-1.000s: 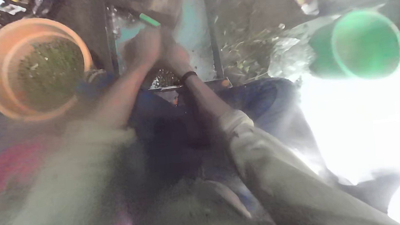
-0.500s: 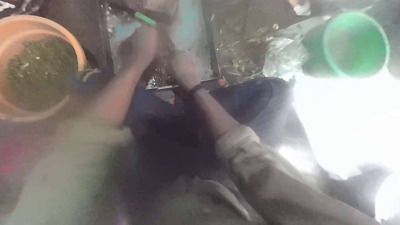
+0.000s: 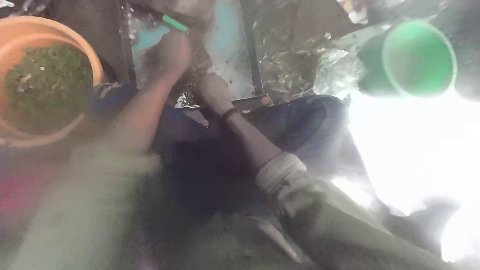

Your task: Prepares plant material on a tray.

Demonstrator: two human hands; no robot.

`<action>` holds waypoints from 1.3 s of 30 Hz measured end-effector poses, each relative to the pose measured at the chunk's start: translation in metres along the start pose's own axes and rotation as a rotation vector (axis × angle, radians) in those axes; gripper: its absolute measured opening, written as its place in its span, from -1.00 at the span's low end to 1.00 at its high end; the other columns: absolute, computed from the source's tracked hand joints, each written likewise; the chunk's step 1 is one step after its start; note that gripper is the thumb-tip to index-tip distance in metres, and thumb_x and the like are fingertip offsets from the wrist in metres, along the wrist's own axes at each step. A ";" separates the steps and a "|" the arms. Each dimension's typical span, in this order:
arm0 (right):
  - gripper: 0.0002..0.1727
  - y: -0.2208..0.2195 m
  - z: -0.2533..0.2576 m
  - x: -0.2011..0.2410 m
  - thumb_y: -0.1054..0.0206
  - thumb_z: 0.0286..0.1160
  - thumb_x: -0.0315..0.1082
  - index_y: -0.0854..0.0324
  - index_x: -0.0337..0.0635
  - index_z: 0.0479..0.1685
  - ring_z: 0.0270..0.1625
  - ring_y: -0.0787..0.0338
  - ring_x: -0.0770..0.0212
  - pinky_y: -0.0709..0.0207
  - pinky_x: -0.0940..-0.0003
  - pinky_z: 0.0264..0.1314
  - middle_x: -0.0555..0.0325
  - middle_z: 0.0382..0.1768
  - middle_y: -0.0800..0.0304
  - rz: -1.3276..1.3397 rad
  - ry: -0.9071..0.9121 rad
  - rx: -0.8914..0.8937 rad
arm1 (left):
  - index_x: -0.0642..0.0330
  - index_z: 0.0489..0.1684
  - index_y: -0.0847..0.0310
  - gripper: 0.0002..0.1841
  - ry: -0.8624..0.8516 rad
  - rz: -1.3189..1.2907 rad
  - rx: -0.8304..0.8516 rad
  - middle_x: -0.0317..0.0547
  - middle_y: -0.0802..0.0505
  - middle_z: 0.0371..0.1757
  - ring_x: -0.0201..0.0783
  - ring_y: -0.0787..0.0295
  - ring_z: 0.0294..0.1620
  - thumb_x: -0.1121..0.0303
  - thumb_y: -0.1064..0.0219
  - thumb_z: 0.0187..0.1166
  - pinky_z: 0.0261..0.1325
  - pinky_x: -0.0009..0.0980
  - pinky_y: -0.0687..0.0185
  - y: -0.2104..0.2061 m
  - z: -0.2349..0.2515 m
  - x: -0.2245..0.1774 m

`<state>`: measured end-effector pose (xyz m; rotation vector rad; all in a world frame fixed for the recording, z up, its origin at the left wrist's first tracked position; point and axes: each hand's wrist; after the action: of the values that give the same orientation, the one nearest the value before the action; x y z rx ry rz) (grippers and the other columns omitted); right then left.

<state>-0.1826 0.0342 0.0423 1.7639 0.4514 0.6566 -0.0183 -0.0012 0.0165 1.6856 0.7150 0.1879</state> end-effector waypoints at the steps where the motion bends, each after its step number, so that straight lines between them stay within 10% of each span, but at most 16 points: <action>1: -0.67 -0.025 0.012 -0.011 -0.23 0.67 -0.19 -0.77 -0.30 -0.08 0.01 -0.90 -0.26 -0.73 -0.28 -0.06 -0.24 -0.07 -0.88 0.042 -0.028 0.039 | 0.23 0.01 -0.83 -0.79 0.004 -0.007 -0.002 0.32 -0.85 0.19 0.34 -0.76 0.33 0.34 -0.38 0.58 0.35 0.35 -0.62 0.001 0.000 0.000; 4: -0.68 -0.034 0.035 -0.023 -0.30 0.56 -0.14 -0.75 -0.23 -0.02 0.11 -0.87 -0.22 -0.71 -0.31 -0.02 -0.19 0.03 -0.87 0.115 -0.167 0.289 | 0.25 0.00 -0.83 -0.79 -0.011 -0.007 -0.005 0.34 -0.85 0.17 0.37 -0.76 0.30 0.37 -0.35 0.59 0.32 0.38 -0.63 -0.002 0.002 0.002; 15: -0.49 -0.023 0.101 -0.001 -0.23 0.68 -0.03 -0.61 -0.15 0.45 0.18 -0.86 -0.22 -0.71 -0.33 0.08 -0.18 0.19 -0.84 0.192 -0.003 0.135 | 0.22 -0.01 -0.83 -0.82 -0.018 0.014 -0.046 0.30 -0.85 0.16 0.33 -0.77 0.30 0.40 -0.37 0.58 0.30 0.33 -0.67 -0.011 0.005 0.010; 32: -0.68 -0.038 0.031 -0.028 -0.31 0.55 -0.12 -0.75 -0.22 -0.11 0.05 -0.88 -0.21 -0.72 -0.29 -0.07 -0.18 -0.06 -0.86 0.112 -0.121 0.266 | 0.27 -0.02 -0.84 -0.78 -0.109 -0.017 -0.055 0.33 -0.87 0.10 0.33 -0.80 0.25 0.37 -0.30 0.65 0.34 0.33 -0.65 -0.006 0.005 0.013; 39: -0.54 -0.030 0.054 -0.031 -0.05 0.83 -0.01 -0.73 -0.13 0.22 0.20 -0.87 -0.18 -0.70 -0.29 0.15 -0.16 0.09 -0.88 0.402 -0.184 0.117 | 0.15 0.01 -0.85 -0.81 -0.136 0.011 -0.078 0.18 -0.87 0.17 0.24 -0.81 0.27 0.36 -0.36 0.62 0.32 0.32 -0.68 -0.017 0.003 0.015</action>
<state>-0.1708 -0.0164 -0.0040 2.0279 0.0050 0.7490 -0.0113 0.0061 -0.0039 1.6112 0.5898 0.1067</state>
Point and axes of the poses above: each hand's wrist, its own z-axis towards the middle knuckle, its own y-axis out of the back of the hand, x = y × z
